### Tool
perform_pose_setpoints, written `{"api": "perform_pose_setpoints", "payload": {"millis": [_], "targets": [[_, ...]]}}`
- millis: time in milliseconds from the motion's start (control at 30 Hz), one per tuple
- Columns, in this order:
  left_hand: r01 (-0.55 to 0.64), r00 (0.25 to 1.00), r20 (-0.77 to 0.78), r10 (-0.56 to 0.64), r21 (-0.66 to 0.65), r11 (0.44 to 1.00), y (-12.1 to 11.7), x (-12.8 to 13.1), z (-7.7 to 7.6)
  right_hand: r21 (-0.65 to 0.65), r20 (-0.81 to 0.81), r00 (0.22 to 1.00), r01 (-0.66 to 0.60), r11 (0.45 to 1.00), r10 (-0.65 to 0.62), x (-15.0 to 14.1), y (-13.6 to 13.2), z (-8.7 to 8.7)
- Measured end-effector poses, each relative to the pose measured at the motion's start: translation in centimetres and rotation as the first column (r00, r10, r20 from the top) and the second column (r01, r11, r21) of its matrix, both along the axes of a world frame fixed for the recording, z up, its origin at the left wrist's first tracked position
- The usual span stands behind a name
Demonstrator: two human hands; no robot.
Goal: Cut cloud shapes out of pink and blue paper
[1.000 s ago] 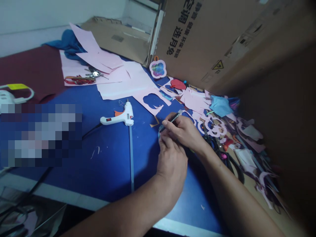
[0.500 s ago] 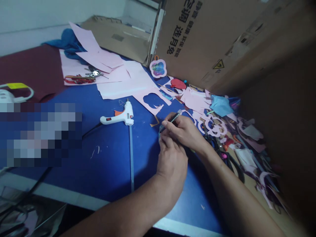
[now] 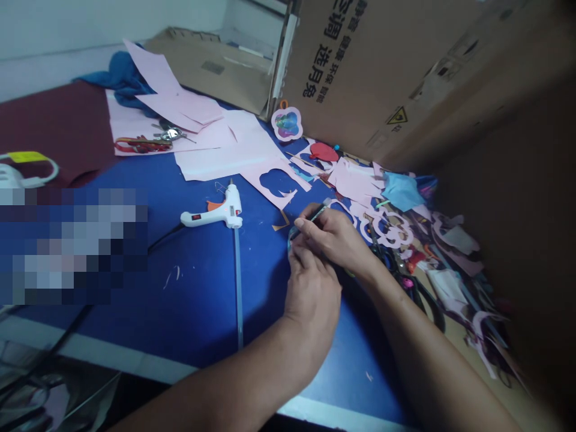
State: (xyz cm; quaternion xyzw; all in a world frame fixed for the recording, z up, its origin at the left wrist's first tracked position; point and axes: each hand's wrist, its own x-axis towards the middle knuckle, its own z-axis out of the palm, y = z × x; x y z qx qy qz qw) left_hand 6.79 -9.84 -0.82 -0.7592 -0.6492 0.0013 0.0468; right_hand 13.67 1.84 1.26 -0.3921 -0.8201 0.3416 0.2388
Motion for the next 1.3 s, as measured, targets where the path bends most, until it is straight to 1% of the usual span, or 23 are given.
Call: {"api": "perform_pose_setpoints", "payload": {"millis": [200, 267, 367, 467, 633, 733, 800, 900, 1000, 1133, 1300], "targets": [[-0.006, 1.0, 0.005, 0.006, 0.0, 1.0, 0.03, -0.1, 0.16, 0.051, -0.002, 0.999, 0.054, 0.997, -0.054, 0.04, 0.02, 0.39], [-0.011, 1.0, 0.024, 0.011, -0.002, 1.0, 0.04, -0.08, 0.15, 0.029, -0.001, 0.999, 0.043, 0.999, -0.043, 0.05, -0.01, 0.37], [-0.027, 0.995, 0.093, 0.026, 0.018, 0.999, 0.02, 0.0, 0.02, -0.016, -0.001, 1.0, 0.022, 1.0, -0.022, 0.01, 0.07, 0.08], [-0.04, 0.989, 0.147, 0.035, 0.033, 0.999, -0.03, 0.05, -0.1, -0.005, -0.012, 1.0, 0.024, 1.0, -0.024, -0.01, 0.25, -0.11], [-0.026, 0.996, 0.086, 0.025, 0.017, 1.0, -0.03, -0.04, 0.0, 0.052, -0.012, 0.998, 0.058, 0.997, -0.057, 0.09, 0.18, 0.21], [-0.022, 0.998, 0.059, 0.022, 0.004, 1.0, 0.02, -0.06, 0.03, 0.004, -0.016, 0.999, 0.04, 0.999, -0.039, 0.09, 0.06, 0.14], [-0.024, 0.997, 0.076, 0.023, 0.008, 1.0, 0.04, -0.04, -0.01, -0.016, -0.021, 1.0, 0.019, 1.0, -0.02, 0.07, 0.09, -0.11], [-0.033, 0.992, 0.12, 0.03, 0.022, 0.999, 0.03, -0.01, -0.08, 0.022, -0.019, 0.999, 0.031, 0.999, -0.031, 0.13, 0.29, -0.4], [-0.036, 0.995, 0.098, 0.035, 0.01, 0.999, -0.02, -0.03, -0.05, 0.047, -0.029, 0.998, 0.056, 0.997, -0.054, 0.3, 0.41, -0.3], [-0.028, 0.998, 0.054, 0.027, 0.014, 1.0, -0.03, -0.1, 0.14, 0.029, -0.042, 0.998, 0.057, 0.998, -0.055, 0.4, 0.19, 0.13], [-0.025, 0.996, 0.09, 0.024, 0.014, 1.0, 0.05, -0.13, -0.02, -0.004, -0.039, 0.999, 0.033, 0.999, -0.033, 0.15, 0.03, -0.18]]}}
